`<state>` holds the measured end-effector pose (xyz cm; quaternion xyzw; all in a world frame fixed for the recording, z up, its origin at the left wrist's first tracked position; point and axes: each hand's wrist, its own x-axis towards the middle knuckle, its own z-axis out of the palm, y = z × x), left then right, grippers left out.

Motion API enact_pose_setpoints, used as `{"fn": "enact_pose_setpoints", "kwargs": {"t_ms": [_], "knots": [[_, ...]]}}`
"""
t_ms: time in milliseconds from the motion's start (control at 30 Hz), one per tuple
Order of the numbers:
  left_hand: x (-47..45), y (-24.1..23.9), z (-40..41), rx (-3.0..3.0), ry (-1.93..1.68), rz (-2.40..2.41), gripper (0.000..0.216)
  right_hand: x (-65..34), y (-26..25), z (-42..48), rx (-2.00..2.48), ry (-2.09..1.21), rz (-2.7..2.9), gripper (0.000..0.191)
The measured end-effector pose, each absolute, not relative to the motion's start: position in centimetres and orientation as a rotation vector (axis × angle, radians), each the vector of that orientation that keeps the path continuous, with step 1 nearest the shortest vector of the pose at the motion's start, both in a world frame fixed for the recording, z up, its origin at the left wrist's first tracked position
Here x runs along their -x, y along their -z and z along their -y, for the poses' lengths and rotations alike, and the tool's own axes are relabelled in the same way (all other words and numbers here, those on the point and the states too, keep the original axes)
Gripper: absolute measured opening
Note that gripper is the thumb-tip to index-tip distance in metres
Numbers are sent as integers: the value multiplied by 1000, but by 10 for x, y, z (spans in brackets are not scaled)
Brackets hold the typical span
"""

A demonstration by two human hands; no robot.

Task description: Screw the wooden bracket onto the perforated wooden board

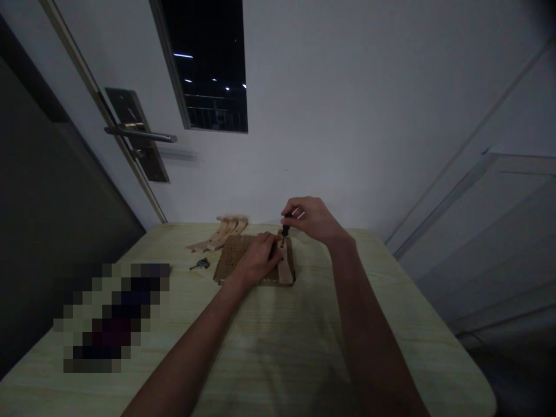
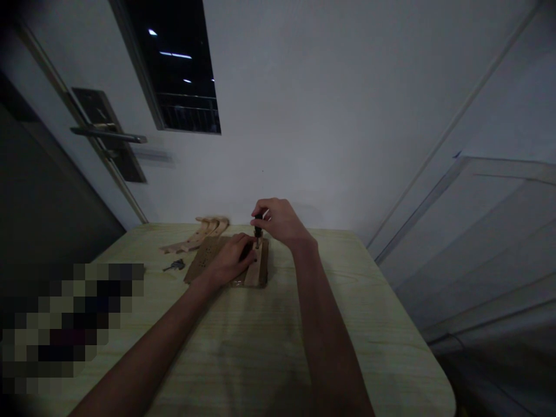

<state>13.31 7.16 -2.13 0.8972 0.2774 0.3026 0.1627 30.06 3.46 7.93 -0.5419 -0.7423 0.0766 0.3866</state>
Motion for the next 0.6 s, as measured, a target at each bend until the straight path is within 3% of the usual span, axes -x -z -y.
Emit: {"fn": "enact_pose_setpoints", "kwargs": {"t_ms": [267,600], "knots": [[-133,22,-72,-2552,-872,-785,19,-299,-80,-35,1409,-219,1877,18],[-133,25,-75,-2565,-890,-790,20,-296,-83,-31,1354,-376,1924,15]]}}
